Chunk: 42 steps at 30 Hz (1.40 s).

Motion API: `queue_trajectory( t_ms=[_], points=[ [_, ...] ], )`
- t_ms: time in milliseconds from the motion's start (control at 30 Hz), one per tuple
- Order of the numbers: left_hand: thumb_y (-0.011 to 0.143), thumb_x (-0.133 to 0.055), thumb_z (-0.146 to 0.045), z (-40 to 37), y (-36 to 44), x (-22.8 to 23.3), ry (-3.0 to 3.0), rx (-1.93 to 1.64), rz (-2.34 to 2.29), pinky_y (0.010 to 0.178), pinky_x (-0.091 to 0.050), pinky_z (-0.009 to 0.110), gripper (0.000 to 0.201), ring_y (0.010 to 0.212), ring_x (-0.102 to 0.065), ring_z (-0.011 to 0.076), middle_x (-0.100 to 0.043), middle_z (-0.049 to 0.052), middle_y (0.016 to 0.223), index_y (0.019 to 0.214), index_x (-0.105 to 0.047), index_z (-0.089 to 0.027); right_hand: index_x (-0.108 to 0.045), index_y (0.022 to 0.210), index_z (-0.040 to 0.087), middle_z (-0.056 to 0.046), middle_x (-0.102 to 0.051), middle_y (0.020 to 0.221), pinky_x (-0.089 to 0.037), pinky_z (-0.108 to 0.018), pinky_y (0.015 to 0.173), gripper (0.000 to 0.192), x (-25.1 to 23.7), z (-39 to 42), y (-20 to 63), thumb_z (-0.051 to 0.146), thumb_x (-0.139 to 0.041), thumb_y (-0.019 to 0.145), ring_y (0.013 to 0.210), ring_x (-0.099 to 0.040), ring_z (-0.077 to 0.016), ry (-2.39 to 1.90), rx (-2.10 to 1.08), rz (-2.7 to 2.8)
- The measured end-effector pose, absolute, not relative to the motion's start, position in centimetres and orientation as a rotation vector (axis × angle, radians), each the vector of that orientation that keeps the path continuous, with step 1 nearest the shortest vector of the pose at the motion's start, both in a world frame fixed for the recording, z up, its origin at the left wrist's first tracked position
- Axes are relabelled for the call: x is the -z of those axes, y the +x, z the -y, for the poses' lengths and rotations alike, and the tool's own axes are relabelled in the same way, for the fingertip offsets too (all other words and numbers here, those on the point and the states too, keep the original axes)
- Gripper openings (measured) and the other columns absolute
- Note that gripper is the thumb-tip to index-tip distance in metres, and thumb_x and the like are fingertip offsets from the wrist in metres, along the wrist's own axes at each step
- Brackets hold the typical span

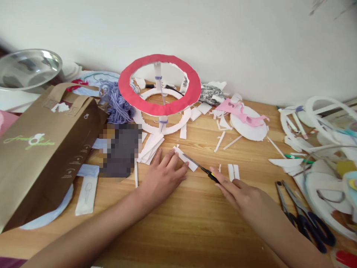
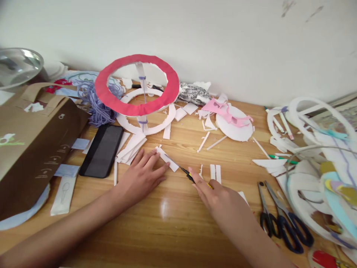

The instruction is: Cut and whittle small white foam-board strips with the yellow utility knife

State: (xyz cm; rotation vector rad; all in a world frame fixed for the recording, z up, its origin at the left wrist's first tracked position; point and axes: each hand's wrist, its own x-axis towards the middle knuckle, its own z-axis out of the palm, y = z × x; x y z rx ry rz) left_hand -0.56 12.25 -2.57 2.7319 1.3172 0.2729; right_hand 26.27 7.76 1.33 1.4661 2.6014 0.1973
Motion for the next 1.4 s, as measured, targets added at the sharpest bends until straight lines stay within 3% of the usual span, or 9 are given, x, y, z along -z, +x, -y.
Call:
queue_trajectory(
  t_ms=[100, 267, 433, 633, 833, 1000, 1167, 1400],
  points=[
    [0.096, -0.049, -0.034, -12.3, -0.5, 2.7, 2.778, -0.295, -1.287, 0.11, -0.037, 0.053, 0.035, 0.133, -0.045, 0.0325, -0.054, 0.018, 0.135, 0.128, -0.06, -0.024, -0.034, 0.152, 0.028, -0.001, -0.062, 0.066, -0.033, -0.024, 0.044, 0.048, -1.2, -8.1, 25.0, 0.035, -0.033, 0.104, 0.048, -0.06, -0.0141, 1.479, -0.208, -2.567],
    [0.096, -0.049, -0.038, -12.2, -0.5, 2.3, 2.76, -0.262, -1.344, 0.11, -0.038, 0.054, 0.037, 0.132, -0.047, 0.0324, -0.056, 0.016, 0.133, 0.13, -0.06, -0.027, -0.03, 0.153, 0.029, -0.001, -0.064, 0.067, -0.032, -0.024, 0.043, 0.053, -1.1, -8.8, 24.0, 0.032, -0.042, 0.102, 0.049, -0.061, -0.0157, 1.421, -0.221, -2.495],
    [0.095, -0.051, -0.04, -12.3, -0.6, 2.3, 2.74, -0.268, -1.34, 0.109, -0.038, 0.056, 0.037, 0.131, -0.049, 0.0327, -0.057, 0.016, 0.131, 0.129, -0.06, -0.029, -0.035, 0.152, 0.027, -0.001, -0.065, 0.069, -0.035, -0.024, 0.045, 0.05, -0.9, -7.7, 26.2, 0.032, -0.038, 0.103, 0.051, -0.062, -0.0143, 1.469, -0.172, -2.573],
    [0.096, -0.049, -0.039, -12.3, -0.5, 2.5, 2.73, -0.276, -1.354, 0.109, -0.037, 0.057, 0.036, 0.131, -0.048, 0.0317, -0.057, 0.014, 0.13, 0.128, -0.061, -0.03, -0.026, 0.155, 0.028, -0.001, -0.065, 0.071, -0.035, -0.024, 0.043, 0.054, -1.1, -6.8, 27.5, 0.029, -0.036, 0.102, 0.047, -0.06, -0.0138, 1.43, -0.209, -2.58],
    [0.096, -0.049, -0.04, -12.4, -0.6, 2.3, 2.733, -0.244, -1.336, 0.109, -0.036, 0.058, 0.037, 0.132, -0.048, 0.0324, -0.057, 0.015, 0.132, 0.13, -0.059, -0.03, -0.031, 0.153, 0.026, 0.001, -0.062, 0.065, -0.036, -0.025, 0.045, 0.049, -1.1, -6.1, 27.6, 0.034, -0.03, 0.105, 0.047, -0.062, -0.0148, 1.464, -0.245, -2.574],
    [0.097, -0.049, -0.037, -12.4, -0.6, 2.4, 2.752, -0.234, -1.285, 0.11, -0.035, 0.059, 0.037, 0.135, -0.046, 0.0321, -0.057, 0.017, 0.134, 0.131, -0.059, -0.027, -0.039, 0.15, 0.029, 0.0, -0.063, 0.066, -0.033, -0.024, 0.044, 0.047, -1.1, -6.9, 26.2, 0.035, -0.038, 0.103, 0.048, -0.062, -0.0135, 1.485, -0.264, -2.526],
    [0.097, -0.049, -0.038, -12.1, -0.6, 2.4, 2.736, -0.269, -1.338, 0.11, -0.034, 0.059, 0.037, 0.135, -0.047, 0.0317, -0.056, 0.017, 0.137, 0.131, -0.059, -0.029, -0.033, 0.152, 0.029, -0.003, -0.068, 0.076, -0.036, -0.023, 0.045, 0.054, -1.5, -8.3, 24.3, 0.027, -0.046, 0.1, 0.055, -0.066, -0.0153, 1.417, -0.202, -2.464],
    [0.096, -0.051, -0.04, -12.3, -0.6, 2.3, 2.734, -0.23, -1.329, 0.109, -0.035, 0.057, 0.038, 0.131, -0.05, 0.0301, -0.057, 0.015, 0.134, 0.131, -0.059, -0.03, -0.028, 0.154, 0.031, -0.002, -0.067, 0.074, -0.044, -0.023, 0.048, 0.05, -0.6, -5.2, 28.2, 0.038, -0.029, 0.105, 0.05, -0.064, -0.0144, 1.55, -0.153, -2.535]
  ],
)
